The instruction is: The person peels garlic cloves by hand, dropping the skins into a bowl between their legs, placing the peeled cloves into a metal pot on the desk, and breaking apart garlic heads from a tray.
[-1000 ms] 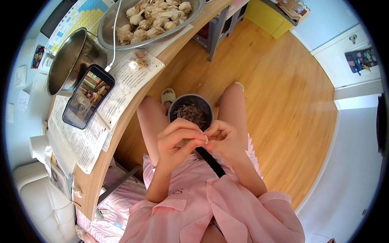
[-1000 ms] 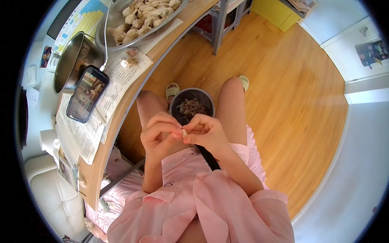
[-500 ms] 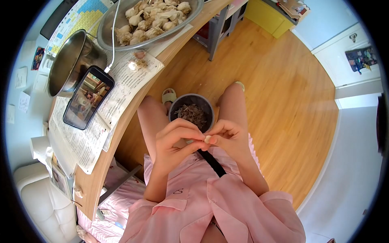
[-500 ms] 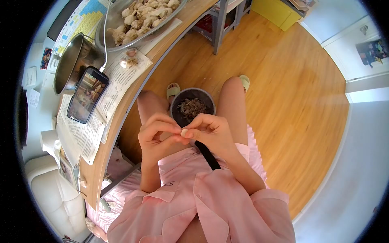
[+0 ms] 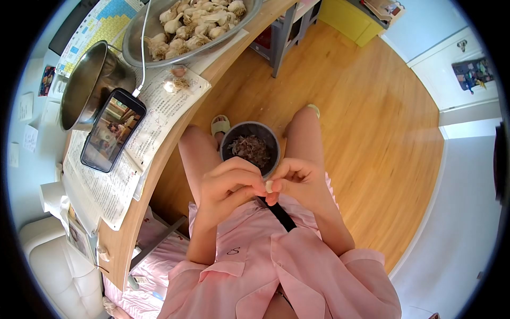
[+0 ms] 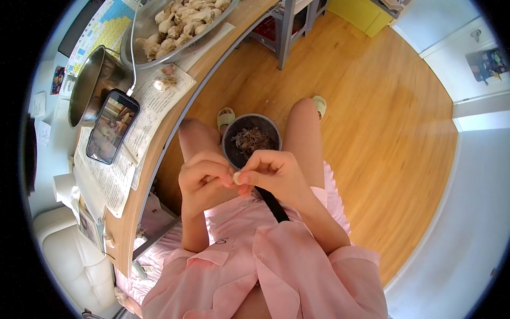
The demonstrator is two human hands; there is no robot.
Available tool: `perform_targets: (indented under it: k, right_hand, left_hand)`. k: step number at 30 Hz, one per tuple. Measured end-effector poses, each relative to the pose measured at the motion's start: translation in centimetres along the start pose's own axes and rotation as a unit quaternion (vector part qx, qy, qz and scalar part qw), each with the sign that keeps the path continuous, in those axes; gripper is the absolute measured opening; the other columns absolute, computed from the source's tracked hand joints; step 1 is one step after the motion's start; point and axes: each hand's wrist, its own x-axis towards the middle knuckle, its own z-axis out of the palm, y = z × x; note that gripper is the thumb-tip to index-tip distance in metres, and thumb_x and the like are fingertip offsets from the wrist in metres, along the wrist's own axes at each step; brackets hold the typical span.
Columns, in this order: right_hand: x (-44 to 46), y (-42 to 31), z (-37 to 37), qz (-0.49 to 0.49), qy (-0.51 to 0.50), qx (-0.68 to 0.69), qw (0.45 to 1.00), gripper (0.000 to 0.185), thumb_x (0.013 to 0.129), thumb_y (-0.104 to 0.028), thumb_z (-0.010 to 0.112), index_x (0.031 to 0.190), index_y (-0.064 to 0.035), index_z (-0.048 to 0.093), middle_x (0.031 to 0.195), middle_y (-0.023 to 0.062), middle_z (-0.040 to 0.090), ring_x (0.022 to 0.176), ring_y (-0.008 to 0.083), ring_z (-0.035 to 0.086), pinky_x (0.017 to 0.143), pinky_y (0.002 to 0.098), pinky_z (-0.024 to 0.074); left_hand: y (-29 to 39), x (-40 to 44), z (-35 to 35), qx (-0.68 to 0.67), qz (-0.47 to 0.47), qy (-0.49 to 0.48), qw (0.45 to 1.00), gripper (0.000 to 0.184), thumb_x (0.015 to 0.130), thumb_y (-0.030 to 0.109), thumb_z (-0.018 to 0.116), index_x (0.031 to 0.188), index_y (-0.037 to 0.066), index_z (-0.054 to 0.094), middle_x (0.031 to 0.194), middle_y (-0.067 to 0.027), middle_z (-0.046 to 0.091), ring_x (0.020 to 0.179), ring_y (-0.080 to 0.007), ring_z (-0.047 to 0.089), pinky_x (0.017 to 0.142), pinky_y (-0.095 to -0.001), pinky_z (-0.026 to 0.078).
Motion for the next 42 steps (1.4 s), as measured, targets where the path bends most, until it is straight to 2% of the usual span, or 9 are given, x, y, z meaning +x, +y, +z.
perform_targets:
  k: [5, 11, 17, 20, 26, 29, 35, 42]
  right_hand:
    - [0.0, -0.2, -0.3, 0.017, -0.021, 0.008, 1.000, 0.013, 0.083, -0.008, 0.066, 0.080, 0.0031, 0.062, 0.070, 0.0095, 0.064, 0.062, 0.0137, 0.063, 0.056, 0.0247, 0.0519]
    - [0.3, -1.3, 0.0, 0.034, -0.040, -0.017, 0.998, 0.013, 0.083, -0.009, 0.066, 0.080, 0.0026, 0.062, 0.069, 0.0088, 0.063, 0.060, 0.0134, 0.062, 0.054, 0.0247, 0.0512]
    - [0.2, -1.3, 0.2, 0.025, -0.016, -0.032, 0.999, 0.013, 0.084, -0.009, 0.066, 0.079, 0.0023, 0.061, 0.067, 0.0076, 0.062, 0.058, 0.0123, 0.061, 0.052, 0.0243, 0.0496]
    - [0.2, -1.0, 0.1, 0.013, -0.011, -0.026, 1.000, 0.013, 0.085, -0.009, 0.065, 0.080, 0.0021, 0.061, 0.065, 0.0070, 0.061, 0.056, 0.0117, 0.060, 0.051, 0.0241, 0.0489]
    - [0.2, -0.6, -0.1, 0.005, -0.007, -0.005, 1.000, 0.013, 0.086, -0.009, 0.063, 0.081, 0.0019, 0.061, 0.065, 0.0058, 0.061, 0.056, 0.0106, 0.058, 0.051, 0.0236, 0.0483]
    - [0.1, -0.7, 0.1, -0.003, -0.008, -0.014, 1.000, 0.013, 0.086, -0.010, 0.064, 0.081, 0.0014, 0.061, 0.065, 0.0054, 0.060, 0.056, 0.0099, 0.058, 0.051, 0.0230, 0.0479]
    - [-0.1, -0.9, 0.3, 0.020, -0.005, -0.031, 0.999, 0.014, 0.086, -0.011, 0.065, 0.079, 0.0004, 0.061, 0.063, 0.0044, 0.060, 0.055, 0.0085, 0.057, 0.050, 0.0213, 0.0458]
    - [0.2, -0.3, 0.3, 0.023, -0.004, -0.007, 1.000, 0.016, 0.087, -0.015, 0.064, 0.081, -0.0001, 0.061, 0.063, 0.0041, 0.059, 0.053, 0.0089, 0.055, 0.049, 0.0215, 0.0445]
  left_hand:
    - [-0.1, -0.1, 0.5, -0.022, 0.010, 0.024, 0.999, 0.017, 0.068, -0.007, 0.071, 0.082, 0.000, 0.066, 0.083, -0.0096, 0.061, 0.070, -0.0163, 0.062, 0.059, -0.0240, 0.050]
    - [0.7, 0.5, -0.6, 0.039, 0.050, -0.040, 0.997, 0.014, 0.070, -0.008, 0.070, 0.081, -0.001, 0.065, 0.083, -0.0092, 0.060, 0.070, -0.0154, 0.061, 0.060, -0.0239, 0.051]
    - [1.5, 0.4, -0.1, 0.062, -0.020, -0.048, 0.997, 0.016, 0.074, -0.008, 0.066, 0.086, -0.001, 0.058, 0.089, -0.0089, 0.052, 0.076, -0.0162, 0.059, 0.061, -0.0236, 0.050]
    - [1.5, 0.3, -0.1, 0.082, -0.007, -0.056, 0.995, 0.017, 0.076, -0.007, 0.065, 0.089, -0.001, 0.056, 0.090, -0.0093, 0.051, 0.076, -0.0172, 0.058, 0.061, -0.0237, 0.049]
    - [0.9, 0.0, 0.2, 0.058, 0.043, 0.010, 0.997, 0.022, 0.073, -0.004, 0.069, 0.091, 0.000, 0.058, 0.090, -0.0102, 0.054, 0.074, -0.0180, 0.059, 0.062, -0.0249, 0.048]
    - [1.4, 0.4, 0.2, 0.123, 0.056, 0.007, 0.991, 0.024, 0.071, -0.004, 0.072, 0.093, 0.001, 0.063, 0.089, -0.0101, 0.056, 0.074, -0.0179, 0.059, 0.061, -0.0250, 0.047]
    - [0.8, 0.2, -0.2, 0.105, 0.087, -0.009, 0.991, 0.016, 0.071, -0.002, 0.071, 0.085, 0.003, 0.068, 0.087, -0.0085, 0.057, 0.073, -0.0168, 0.059, 0.060, -0.0244, 0.047]
    - [1.0, -0.1, 0.2, 0.136, 0.092, 0.012, 0.986, 0.013, 0.072, -0.001, 0.070, 0.084, 0.001, 0.065, 0.086, -0.0078, 0.054, 0.073, -0.0166, 0.058, 0.061, -0.0246, 0.047]
